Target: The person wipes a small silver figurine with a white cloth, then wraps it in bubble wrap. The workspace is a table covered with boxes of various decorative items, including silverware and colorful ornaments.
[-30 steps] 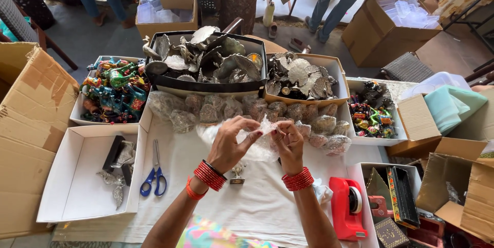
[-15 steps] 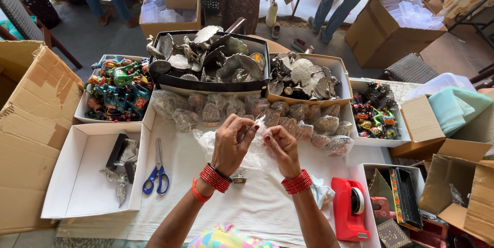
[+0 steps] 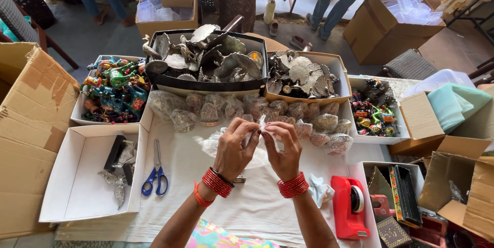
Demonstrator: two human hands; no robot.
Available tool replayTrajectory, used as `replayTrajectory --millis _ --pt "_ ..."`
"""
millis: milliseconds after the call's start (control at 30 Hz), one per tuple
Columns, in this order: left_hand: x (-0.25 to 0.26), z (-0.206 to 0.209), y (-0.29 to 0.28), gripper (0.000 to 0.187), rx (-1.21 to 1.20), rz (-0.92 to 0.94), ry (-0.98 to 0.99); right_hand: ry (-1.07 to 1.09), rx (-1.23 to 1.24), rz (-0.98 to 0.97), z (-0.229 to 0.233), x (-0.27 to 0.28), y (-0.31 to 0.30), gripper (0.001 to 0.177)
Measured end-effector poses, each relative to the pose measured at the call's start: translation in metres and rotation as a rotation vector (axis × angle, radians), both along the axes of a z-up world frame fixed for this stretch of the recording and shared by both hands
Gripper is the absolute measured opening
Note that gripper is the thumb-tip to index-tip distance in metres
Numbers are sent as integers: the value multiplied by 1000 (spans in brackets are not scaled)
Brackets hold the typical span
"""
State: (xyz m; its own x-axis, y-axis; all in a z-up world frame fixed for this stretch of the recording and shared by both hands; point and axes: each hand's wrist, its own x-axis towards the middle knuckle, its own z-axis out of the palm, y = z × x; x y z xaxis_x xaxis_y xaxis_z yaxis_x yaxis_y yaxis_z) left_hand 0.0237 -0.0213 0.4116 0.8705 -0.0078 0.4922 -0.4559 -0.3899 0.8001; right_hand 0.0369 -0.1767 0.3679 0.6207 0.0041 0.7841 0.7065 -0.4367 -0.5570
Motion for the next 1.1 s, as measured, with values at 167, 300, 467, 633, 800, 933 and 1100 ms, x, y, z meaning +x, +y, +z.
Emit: replayTrajectory --millis 167,300,467,633,800,933,1100 --pt "0 -8 -2 15 5 -36 -54 31 5 -4 3 0 -2 18" --pt "0 -13 -6 15 1 -19 -55 -100 -144 -112 15 -2 -1 17" --pt "3 -17 -4 14 46 -30 -83 -152 -253 -125 11 4 -4 18" --pt "4 -22 -3 11 93 -43 -98 -121 -252 -107 -15 15 -12 10" --pt "0 -16 -2 11 30 -6 -107 557 197 74 -70 35 -33 9" --pt "1 -24 -4 9 23 0 -59 654 638 434 -39 32 -27 11" --pt "1 -31 -5 17 -63 -9 312 866 1174 937 -28 22 -20 10"
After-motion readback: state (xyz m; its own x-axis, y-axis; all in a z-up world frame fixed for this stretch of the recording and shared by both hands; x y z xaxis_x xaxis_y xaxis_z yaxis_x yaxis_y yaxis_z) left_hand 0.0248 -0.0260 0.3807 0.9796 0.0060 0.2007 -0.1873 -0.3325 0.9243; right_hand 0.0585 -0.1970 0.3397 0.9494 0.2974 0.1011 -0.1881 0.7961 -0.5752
